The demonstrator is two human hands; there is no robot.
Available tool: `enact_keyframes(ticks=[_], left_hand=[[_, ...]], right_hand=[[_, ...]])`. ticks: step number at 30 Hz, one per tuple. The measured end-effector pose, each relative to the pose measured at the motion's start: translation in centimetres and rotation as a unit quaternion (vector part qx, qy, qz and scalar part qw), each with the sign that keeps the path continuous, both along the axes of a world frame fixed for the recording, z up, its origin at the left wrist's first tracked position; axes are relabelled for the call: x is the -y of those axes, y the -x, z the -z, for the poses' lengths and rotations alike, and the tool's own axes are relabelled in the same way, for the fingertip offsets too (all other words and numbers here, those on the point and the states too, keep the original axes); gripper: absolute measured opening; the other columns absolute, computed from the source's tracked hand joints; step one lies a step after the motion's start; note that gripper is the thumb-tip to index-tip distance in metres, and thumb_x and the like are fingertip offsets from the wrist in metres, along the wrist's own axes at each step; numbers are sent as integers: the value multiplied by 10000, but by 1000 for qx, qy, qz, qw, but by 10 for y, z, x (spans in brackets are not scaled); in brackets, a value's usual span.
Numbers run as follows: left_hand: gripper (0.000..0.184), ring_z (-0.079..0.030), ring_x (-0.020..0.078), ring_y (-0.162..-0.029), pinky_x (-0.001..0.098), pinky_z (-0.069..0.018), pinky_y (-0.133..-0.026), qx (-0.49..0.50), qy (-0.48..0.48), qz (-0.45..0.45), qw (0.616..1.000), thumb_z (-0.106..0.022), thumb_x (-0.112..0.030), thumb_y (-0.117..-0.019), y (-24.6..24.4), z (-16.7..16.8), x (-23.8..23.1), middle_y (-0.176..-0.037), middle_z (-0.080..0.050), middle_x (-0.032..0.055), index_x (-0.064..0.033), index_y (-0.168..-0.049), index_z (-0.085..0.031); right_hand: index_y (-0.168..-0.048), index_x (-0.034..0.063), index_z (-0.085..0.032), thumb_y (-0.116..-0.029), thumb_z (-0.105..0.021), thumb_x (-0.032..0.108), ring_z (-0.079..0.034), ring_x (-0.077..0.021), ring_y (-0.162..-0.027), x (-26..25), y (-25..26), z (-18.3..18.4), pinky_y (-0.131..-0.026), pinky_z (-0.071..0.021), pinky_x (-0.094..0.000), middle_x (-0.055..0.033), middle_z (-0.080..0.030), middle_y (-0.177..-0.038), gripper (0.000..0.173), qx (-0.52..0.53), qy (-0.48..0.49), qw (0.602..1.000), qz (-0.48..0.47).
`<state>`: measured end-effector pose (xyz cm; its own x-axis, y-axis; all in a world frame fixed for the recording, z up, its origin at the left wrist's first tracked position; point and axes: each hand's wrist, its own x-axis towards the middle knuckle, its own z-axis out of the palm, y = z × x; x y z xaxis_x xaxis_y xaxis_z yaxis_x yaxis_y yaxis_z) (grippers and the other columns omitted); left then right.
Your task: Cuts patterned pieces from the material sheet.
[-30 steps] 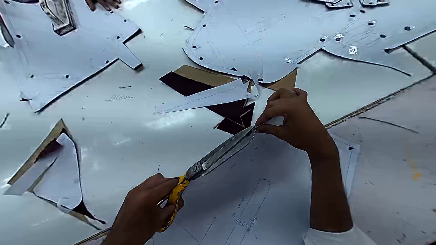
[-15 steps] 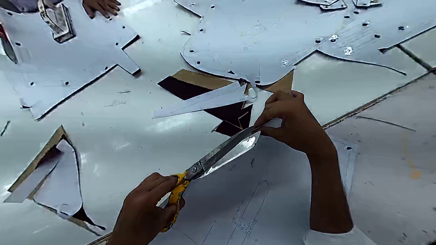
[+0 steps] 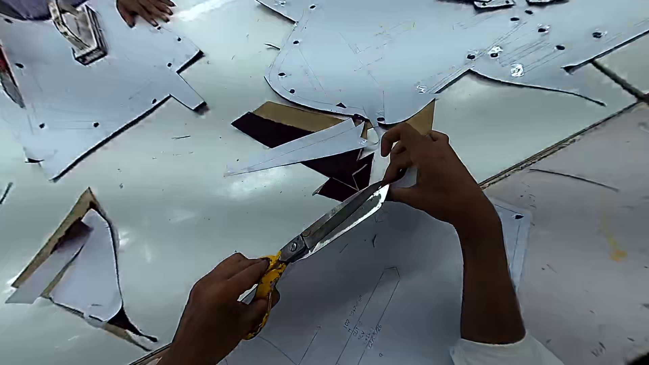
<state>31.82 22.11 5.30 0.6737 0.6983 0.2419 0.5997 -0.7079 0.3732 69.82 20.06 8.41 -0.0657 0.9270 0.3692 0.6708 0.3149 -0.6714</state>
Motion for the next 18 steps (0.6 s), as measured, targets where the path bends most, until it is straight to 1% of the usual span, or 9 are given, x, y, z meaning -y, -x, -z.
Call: enact_keyframes(ticks=[3,5,9,12,14,16,18], left_hand=[[273,-582,47,-698,192,-468,-577,-5,6,1,1000,-658,-311,-758,0,0,-1,-790,-672,-25,-99,-882,-779],[274,-584,42,-703,190,-469,-586,-6,9,4,1000,-664,-322,-762,1,0,-1,-786,-674,-31,-102,-876,-779],[269,-580,36,-700,190,-464,-587,-9,14,8,1000,-665,-326,-772,1,0,-2,-783,-672,-42,-115,-889,-784],[270,-580,45,-685,203,-466,-581,-11,17,9,1000,-657,-325,-767,1,0,-3,-766,-670,-39,-111,-874,-782],[282,-569,24,-681,185,-452,-575,-14,23,10,1000,-656,-340,-767,1,0,-4,-757,-660,-54,-119,-884,-787],[280,-554,8,-675,170,-436,-563,-17,28,14,999,-653,-342,-780,2,-1,-5,-746,-642,-68,-123,-889,-789],[269,-561,12,-678,176,-445,-574,-21,31,14,999,-652,-331,-779,1,-2,-5,-741,-648,-69,-124,-881,-789]], right_hand=[[-1171,72,-583,-703,-853,105,-664,-165,-816,0,0,1,-960,-333,-649,31,-671,-734,541,-2,-9,1000,-5],[-1169,75,-583,-687,-855,86,-665,-159,-804,0,0,0,-966,-333,-648,34,-672,-728,553,-3,-9,1000,-4],[-1184,71,-573,-683,-855,70,-669,-161,-826,0,0,-1,-989,-318,-647,31,-681,-737,575,-3,-5,1000,-2],[-1194,63,-570,-671,-854,60,-665,-167,-829,1,1,-2,-979,-324,-657,29,-672,-735,596,-6,1,1000,1],[-1186,64,-566,-664,-855,80,-665,-160,-795,0,1,-2,-947,-350,-647,37,-668,-714,596,-2,-3,1000,2],[-1181,55,-558,-660,-862,61,-668,-174,-806,0,1,-3,-950,-348,-651,23,-668,-723,602,-8,-2,1000,-2],[-1184,51,-554,-659,-854,58,-661,-167,-799,0,1,-3,-965,-344,-654,25,-663,-715,605,-11,1,1000,1]])
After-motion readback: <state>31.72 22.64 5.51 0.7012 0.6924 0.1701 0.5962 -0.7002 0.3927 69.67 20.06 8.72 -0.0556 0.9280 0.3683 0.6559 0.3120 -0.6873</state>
